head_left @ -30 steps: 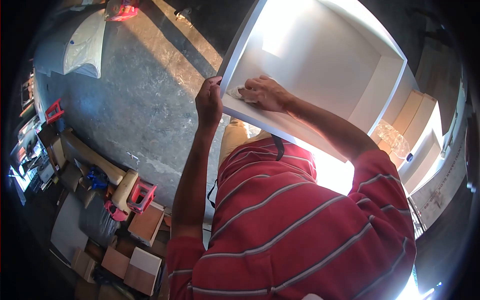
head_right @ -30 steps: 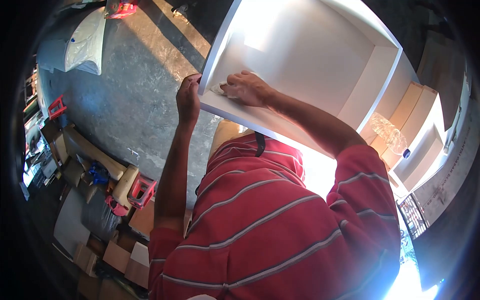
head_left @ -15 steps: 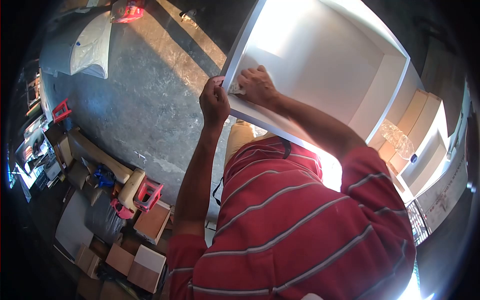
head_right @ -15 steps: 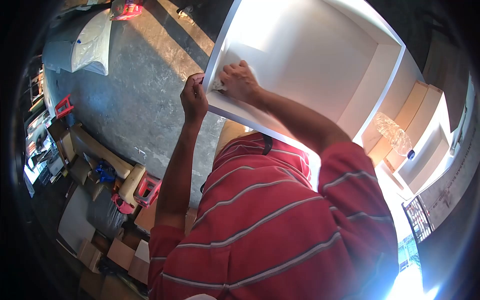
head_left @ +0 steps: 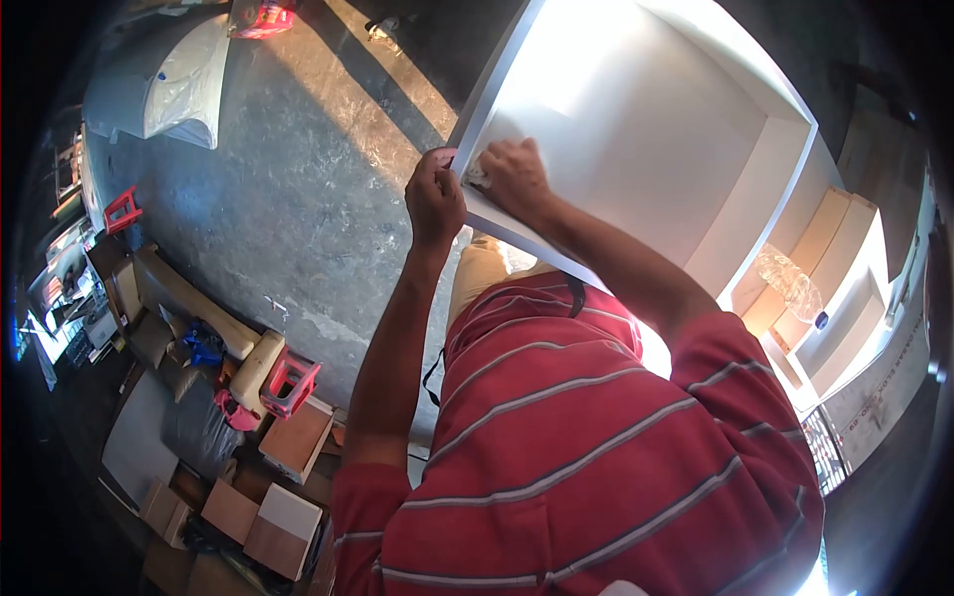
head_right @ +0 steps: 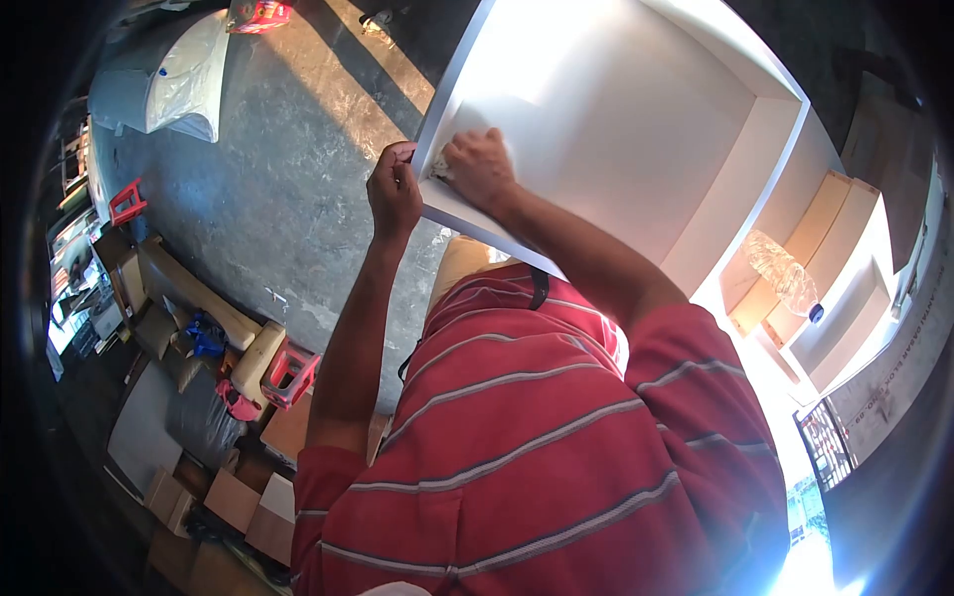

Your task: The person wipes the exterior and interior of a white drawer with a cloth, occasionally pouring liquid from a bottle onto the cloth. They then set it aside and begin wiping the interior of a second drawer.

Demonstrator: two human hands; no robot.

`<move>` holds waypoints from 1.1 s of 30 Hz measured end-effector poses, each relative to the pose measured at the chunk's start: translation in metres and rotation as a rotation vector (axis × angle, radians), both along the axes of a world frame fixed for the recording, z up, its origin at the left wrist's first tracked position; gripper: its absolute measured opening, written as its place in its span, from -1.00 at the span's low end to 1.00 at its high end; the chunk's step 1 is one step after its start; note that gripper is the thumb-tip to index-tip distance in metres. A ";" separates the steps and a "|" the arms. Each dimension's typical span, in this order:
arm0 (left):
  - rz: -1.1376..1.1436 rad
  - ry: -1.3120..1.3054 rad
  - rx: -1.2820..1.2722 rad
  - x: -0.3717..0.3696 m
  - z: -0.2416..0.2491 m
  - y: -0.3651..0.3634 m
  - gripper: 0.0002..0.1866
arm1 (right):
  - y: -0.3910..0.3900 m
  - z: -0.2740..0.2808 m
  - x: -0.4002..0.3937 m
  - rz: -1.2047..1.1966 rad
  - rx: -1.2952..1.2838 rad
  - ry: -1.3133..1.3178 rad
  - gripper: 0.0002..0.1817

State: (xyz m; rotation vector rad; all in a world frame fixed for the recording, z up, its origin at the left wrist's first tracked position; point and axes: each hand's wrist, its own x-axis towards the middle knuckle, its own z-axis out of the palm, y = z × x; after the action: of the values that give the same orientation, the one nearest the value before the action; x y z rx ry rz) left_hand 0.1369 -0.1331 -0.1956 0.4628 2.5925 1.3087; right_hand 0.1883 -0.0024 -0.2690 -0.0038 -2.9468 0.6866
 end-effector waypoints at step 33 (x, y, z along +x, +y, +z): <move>-0.033 0.025 0.070 -0.001 -0.006 -0.002 -0.72 | 0.066 0.036 0.036 0.335 -0.196 0.159 -0.38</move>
State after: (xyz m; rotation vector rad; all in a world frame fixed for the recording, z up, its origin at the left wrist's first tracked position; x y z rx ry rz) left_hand 0.1363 -0.1353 -0.2017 0.5340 2.5545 1.3947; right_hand 0.2246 0.0634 -0.2333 0.5112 -2.7406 0.9657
